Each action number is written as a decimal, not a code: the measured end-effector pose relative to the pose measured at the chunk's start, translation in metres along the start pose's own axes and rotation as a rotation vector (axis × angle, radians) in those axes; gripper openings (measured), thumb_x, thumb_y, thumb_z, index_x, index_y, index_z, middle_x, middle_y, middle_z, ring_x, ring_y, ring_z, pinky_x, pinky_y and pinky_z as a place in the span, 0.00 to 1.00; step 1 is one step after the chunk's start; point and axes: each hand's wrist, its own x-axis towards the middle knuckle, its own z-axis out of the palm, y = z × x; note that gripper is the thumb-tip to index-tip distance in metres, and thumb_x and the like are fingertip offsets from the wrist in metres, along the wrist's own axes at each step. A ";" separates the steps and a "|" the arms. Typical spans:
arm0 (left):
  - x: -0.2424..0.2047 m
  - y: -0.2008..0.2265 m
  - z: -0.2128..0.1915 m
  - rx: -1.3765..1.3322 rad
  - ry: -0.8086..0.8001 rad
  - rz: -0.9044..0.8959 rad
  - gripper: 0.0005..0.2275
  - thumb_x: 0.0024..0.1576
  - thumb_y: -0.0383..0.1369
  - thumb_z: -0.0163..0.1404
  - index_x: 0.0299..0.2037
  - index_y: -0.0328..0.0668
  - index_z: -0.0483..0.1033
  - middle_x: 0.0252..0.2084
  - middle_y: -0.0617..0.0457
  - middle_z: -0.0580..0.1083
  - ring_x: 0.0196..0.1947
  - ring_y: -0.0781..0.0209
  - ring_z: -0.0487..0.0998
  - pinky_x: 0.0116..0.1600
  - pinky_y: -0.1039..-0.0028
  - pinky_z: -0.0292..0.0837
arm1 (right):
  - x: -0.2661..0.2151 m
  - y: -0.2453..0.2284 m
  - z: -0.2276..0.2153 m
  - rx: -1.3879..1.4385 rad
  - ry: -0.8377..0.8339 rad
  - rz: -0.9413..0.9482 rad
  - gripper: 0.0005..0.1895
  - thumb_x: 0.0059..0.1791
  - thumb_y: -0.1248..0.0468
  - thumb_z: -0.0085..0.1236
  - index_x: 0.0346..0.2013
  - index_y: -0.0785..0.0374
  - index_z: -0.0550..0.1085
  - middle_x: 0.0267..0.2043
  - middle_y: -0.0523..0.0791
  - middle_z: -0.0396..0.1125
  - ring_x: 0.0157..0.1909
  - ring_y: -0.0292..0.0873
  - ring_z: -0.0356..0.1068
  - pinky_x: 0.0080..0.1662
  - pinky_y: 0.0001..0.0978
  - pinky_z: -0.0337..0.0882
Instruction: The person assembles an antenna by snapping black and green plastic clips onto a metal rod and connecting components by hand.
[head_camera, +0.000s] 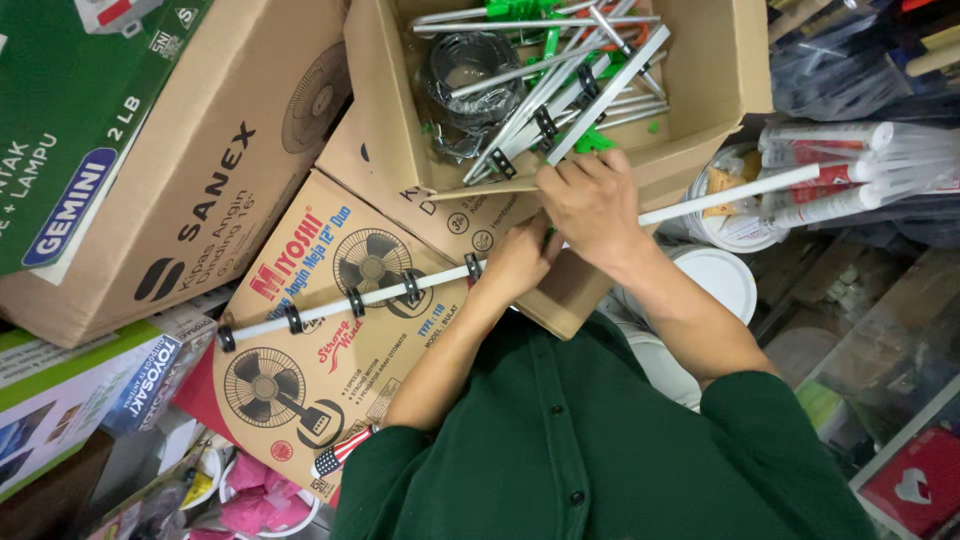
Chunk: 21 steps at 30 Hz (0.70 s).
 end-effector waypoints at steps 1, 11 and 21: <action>-0.001 -0.001 0.000 0.012 -0.020 0.003 0.14 0.60 0.39 0.51 0.48 0.35 0.73 0.41 0.34 0.78 0.43 0.31 0.79 0.47 0.49 0.73 | 0.003 -0.003 -0.003 0.006 -0.023 0.021 0.10 0.45 0.60 0.65 0.34 0.56 0.72 0.31 0.40 0.68 0.38 0.42 0.70 0.45 0.39 0.62; -0.002 0.013 -0.009 -0.016 -0.068 0.013 0.13 0.63 0.41 0.49 0.46 0.39 0.72 0.33 0.37 0.78 0.37 0.32 0.78 0.40 0.47 0.71 | 0.021 0.079 -0.051 0.293 -0.283 0.326 0.11 0.59 0.59 0.50 0.43 0.61 0.78 0.33 0.55 0.71 0.37 0.63 0.71 0.41 0.54 0.70; 0.015 0.009 -0.002 -0.008 0.031 0.075 0.13 0.62 0.39 0.50 0.47 0.37 0.72 0.36 0.34 0.77 0.37 0.31 0.78 0.40 0.47 0.71 | 0.052 0.147 0.019 0.366 -0.835 0.039 0.15 0.48 0.61 0.52 0.46 0.60 0.80 0.41 0.54 0.76 0.42 0.58 0.74 0.48 0.47 0.73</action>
